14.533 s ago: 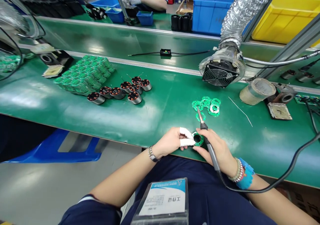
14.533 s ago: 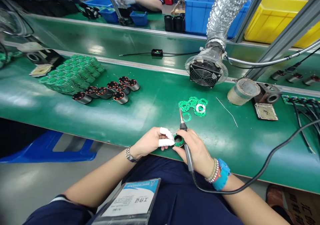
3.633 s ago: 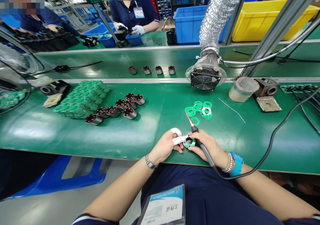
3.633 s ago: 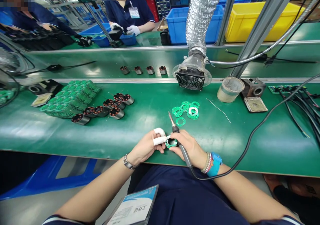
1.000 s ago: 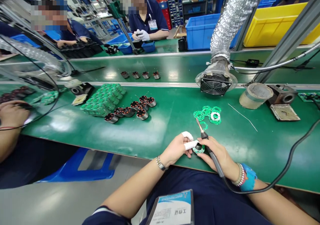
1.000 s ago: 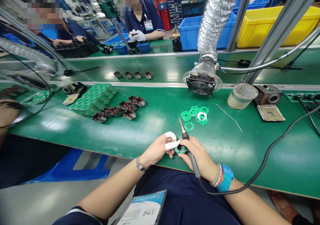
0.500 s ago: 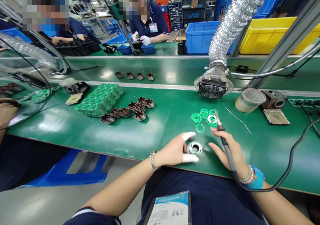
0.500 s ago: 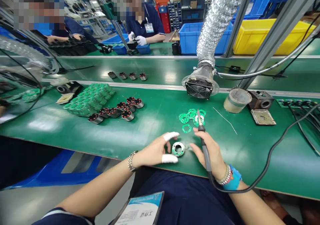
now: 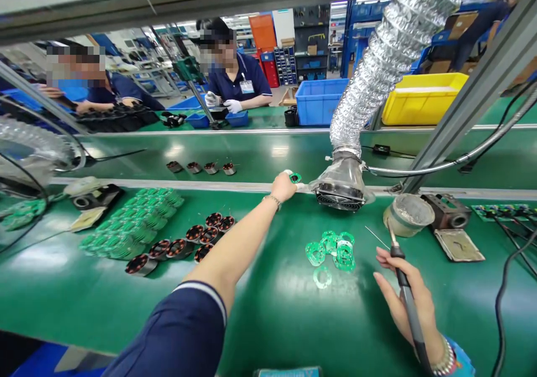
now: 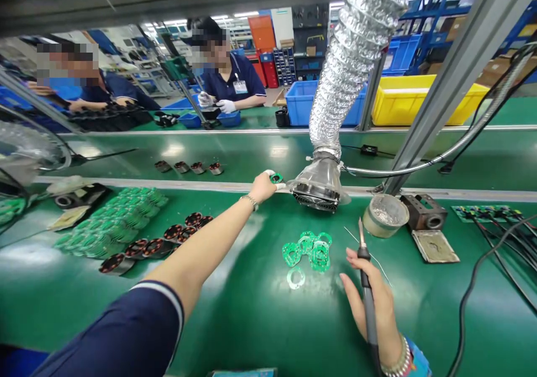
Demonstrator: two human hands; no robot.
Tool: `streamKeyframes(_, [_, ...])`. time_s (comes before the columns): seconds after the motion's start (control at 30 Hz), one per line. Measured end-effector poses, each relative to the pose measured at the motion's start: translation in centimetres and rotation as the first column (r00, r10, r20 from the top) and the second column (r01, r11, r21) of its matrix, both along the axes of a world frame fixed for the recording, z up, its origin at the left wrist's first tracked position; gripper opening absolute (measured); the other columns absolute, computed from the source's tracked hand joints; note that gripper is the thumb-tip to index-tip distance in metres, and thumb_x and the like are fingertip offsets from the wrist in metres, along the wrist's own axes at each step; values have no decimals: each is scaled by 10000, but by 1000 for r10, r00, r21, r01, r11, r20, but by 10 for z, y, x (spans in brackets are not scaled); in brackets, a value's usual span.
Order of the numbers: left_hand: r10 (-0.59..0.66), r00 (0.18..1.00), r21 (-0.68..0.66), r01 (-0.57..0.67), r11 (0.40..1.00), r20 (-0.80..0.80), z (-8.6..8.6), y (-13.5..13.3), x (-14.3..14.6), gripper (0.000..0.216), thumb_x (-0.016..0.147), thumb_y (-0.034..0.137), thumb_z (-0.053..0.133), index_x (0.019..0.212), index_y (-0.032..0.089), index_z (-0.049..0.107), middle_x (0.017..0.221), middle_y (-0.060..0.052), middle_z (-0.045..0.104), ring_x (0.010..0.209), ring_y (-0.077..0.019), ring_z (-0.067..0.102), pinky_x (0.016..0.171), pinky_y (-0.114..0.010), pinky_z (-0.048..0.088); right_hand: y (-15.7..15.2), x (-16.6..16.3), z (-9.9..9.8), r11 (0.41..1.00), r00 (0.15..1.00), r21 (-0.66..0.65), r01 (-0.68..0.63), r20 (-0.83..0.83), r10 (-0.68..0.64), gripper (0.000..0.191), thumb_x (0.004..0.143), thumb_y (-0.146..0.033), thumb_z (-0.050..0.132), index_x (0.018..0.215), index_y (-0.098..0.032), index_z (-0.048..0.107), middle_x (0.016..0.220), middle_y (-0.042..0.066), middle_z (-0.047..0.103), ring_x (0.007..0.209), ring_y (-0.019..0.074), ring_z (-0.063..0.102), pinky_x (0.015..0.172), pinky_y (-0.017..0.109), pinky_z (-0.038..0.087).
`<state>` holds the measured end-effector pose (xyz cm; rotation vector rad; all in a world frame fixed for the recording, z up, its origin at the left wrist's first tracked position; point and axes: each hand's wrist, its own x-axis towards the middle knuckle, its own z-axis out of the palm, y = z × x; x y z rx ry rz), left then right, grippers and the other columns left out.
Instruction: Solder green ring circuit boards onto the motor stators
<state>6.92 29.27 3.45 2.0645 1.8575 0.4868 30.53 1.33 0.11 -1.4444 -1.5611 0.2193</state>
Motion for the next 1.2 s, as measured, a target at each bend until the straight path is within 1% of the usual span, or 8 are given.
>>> streamKeyframes(0.13, [56,998,-7,-56,998,-25,-15,48,10,541,721,343,673,1177,105,504,1146,-179,608,1042,-252,580,849,-305,429,3,0,-8,1000,998,-23,2,65,0,336,810,-228,599,1121,-207,472,1159,105,612,1013,226,621,884,395,507])
streamKeyframes(0.27, [36,999,-12,-36,999,-40,-26,42,6,654,748,301,647,1282,20,396,1177,-253,565,1102,-301,538,913,-365,397,3,-5,-14,993,983,-42,-114,143,119,339,824,-190,567,1142,-209,453,1181,120,598,1068,240,595,889,408,518])
streamKeyframes(0.4, [-83,996,68,86,994,-44,-13,-8,-21,691,770,315,613,1350,77,324,1336,-193,444,1236,-282,414,1022,-358,320,1,-13,-17,964,935,-120,-239,240,261,338,848,-165,515,1175,-193,437,1238,140,550,1118,234,562,922,415,507])
streamKeyframes(0.53, [-288,936,222,330,917,-202,1,-88,-88,550,818,403,530,1279,118,438,1290,-148,498,1203,-267,447,1029,-383,339,9,-17,-18,912,820,-157,-380,398,410,309,853,-154,495,1158,-200,473,1266,132,515,1228,242,454,964,447,469])
streamKeyframes(0.77, [106,961,312,-21,950,-256,-8,-199,-213,514,804,391,550,1219,96,480,1198,-166,549,1135,-273,494,993,-397,384,47,-18,-34,910,763,-145,-388,504,405,244,881,-237,462,1110,-182,527,1142,127,573,1191,279,461,938,492,462])
streamKeyframes(0.9, [88,951,305,8,952,-298,-15,-221,-222,468,792,394,564,1183,142,510,1189,-143,550,1114,-271,497,967,-414,395,54,-17,-35,908,779,-109,-405,479,405,273,865,-268,481,1125,-197,524,1072,118,587,1059,275,541,858,454,503])
streamKeyframes(1.07, [170,905,276,-61,959,-390,-19,-211,-205,304,803,377,532,976,150,640,1045,-148,598,1008,-301,546,868,-434,428,38,-24,-14,936,858,-28,-350,392,332,384,819,-291,558,1182,-198,471,1041,110,578,929,249,595,810,413,513])
streamKeyframes(1.2, [113,936,315,-2,949,-332,-25,-215,-185,192,765,357,586,789,178,652,1220,-124,547,1199,-337,423,967,-500,334,1,-38,-3,873,810,-170,-458,325,488,420,813,-276,582,1200,-214,431,1077,102,575,966,232,590,833,401,509])
